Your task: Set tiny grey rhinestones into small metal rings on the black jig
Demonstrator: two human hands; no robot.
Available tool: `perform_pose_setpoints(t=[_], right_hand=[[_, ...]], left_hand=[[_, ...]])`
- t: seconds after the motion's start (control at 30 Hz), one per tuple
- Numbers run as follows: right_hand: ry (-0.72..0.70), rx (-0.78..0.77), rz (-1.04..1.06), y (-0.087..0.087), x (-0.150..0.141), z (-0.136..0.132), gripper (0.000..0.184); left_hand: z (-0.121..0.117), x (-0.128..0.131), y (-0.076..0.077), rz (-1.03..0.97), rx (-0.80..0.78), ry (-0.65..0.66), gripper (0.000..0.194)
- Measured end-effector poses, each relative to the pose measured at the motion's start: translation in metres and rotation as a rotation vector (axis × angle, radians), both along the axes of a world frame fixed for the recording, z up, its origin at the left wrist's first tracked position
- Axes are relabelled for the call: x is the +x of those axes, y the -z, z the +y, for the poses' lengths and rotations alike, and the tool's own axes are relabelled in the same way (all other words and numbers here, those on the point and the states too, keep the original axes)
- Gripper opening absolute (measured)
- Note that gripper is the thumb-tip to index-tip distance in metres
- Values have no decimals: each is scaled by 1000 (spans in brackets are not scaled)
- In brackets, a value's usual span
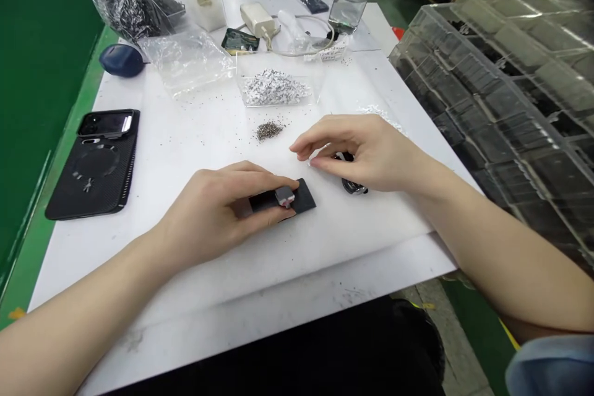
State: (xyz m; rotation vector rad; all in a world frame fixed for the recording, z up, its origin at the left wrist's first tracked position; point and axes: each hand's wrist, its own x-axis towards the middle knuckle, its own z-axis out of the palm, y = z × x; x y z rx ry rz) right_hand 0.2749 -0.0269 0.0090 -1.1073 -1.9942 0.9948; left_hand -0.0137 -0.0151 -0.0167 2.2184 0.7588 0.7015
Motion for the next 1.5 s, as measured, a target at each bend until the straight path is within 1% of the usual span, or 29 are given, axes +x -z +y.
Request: perform_pose_setpoints(t=[0.1, 0.27, 0.4, 0.53, 0.6, 0.67, 0.73, 0.8, 0.9, 0.97, 1.03, 1.1, 1.17, 1.27, 1.37, 1.5], right_hand=[[-3, 39, -88, 0, -1, 0, 31], [32, 5, -113, -4, -1, 0, 24], [45, 91, -222, -7, -3, -2, 18], [127, 164, -318, -7, -8, -7, 25], [168, 174, -370, -7, -10, -9, 30], [194, 190, -435, -7, -11, -12, 28], [209, 194, -472, -7, -10, -12, 27], [208, 198, -486, -7, -8, -12, 29], [175, 247, -484, -7, -6, -12, 32], [158, 292, -452, -8, -8, -12, 30], [176, 306, -367, -9, -11, -14, 26], [223, 298, -210, -10, -14, -17, 23], [258, 289, -31, -12, -18, -20, 24], [230, 266, 137, -11, -22, -25, 28], [166, 239, 176, -7, -25, -28, 28], [156, 240, 168, -2, -27, -28, 29]], left_hand=[[-1, 0, -2, -4, -18, 1, 27], [-3, 2, -13, 30, -79, 10, 27], [-4, 3, -16, 21, -81, 22, 27], [-3, 2, -10, 26, -61, 4, 27], [-2, 1, -7, -6, -42, -14, 32], [-3, 1, -6, -52, -30, -22, 39], [-5, 2, -9, -61, -43, -31, 41], [-8, 3, -13, -48, -75, -45, 39], [-10, 4, -17, -46, -116, -66, 36], [-9, 6, -17, -42, -130, -72, 38], [-8, 7, -16, -31, -136, -72, 41], [-7, 8, -15, -22, -144, -69, 42], [-6, 9, -14, -20, -148, -64, 41], [-7, 9, -14, -30, -138, -69, 47], [-8, 6, -16, -13, -136, -82, 57], [-6, 6, -14, -13, -151, -64, 56]])
